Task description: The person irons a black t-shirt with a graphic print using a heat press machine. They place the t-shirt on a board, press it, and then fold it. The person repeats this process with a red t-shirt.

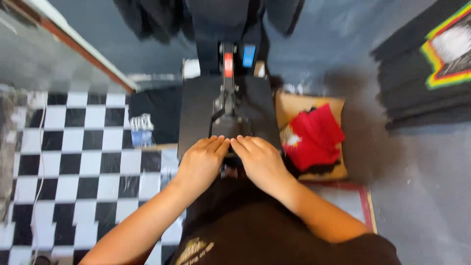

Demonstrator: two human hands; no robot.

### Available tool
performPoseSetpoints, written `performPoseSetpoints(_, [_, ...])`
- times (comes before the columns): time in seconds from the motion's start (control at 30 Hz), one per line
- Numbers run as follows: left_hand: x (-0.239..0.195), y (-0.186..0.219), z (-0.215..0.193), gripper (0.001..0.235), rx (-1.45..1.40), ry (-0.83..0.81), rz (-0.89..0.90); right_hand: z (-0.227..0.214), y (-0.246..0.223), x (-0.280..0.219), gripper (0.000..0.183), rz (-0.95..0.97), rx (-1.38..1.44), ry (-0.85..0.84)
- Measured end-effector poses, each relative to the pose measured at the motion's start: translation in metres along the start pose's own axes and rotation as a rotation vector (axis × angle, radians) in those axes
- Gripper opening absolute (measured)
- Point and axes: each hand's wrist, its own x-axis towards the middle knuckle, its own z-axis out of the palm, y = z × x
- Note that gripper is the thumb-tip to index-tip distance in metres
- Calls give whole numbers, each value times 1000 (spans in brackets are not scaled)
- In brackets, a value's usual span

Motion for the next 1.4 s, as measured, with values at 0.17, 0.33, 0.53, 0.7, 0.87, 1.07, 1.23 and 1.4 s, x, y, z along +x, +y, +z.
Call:
performPoseSetpoints(0.17, [-45, 16, 85, 21, 72, -269, -30, 83, -1, -38, 13, 0, 61, -150])
performPoseSetpoints(0.33, [-57, 29, 136, 17, 6, -494, -124, 173, 4, -75, 24, 42, 127, -382])
performPoseSetpoints(0.53, [-74, 24, 212, 17, -143, -692, -311, 232, 9, -89, 17, 68, 135, -463])
performPoseSetpoints(0.7, [-89, 20, 237, 25, -191, -702, -356, 266, 7, -101, 25, 129, 168, -555])
performPoseSetpoints(0.87, [-96, 16, 241, 23, -176, -693, -368, 259, 5, -101, 32, 187, 200, -617])
performPoseSetpoints(1.07, [-95, 24, 225, 22, -189, -676, -395, 242, 4, -100, 34, 258, 233, -670])
performPoseSetpoints(1.23, [-95, 18, 217, 20, -177, -685, -364, 244, 4, -98, 34, 282, 224, -687])
performPoseSetpoints(1.4, [-93, 17, 220, 18, -191, -706, -365, 243, 1, -99, 33, 316, 242, -716])
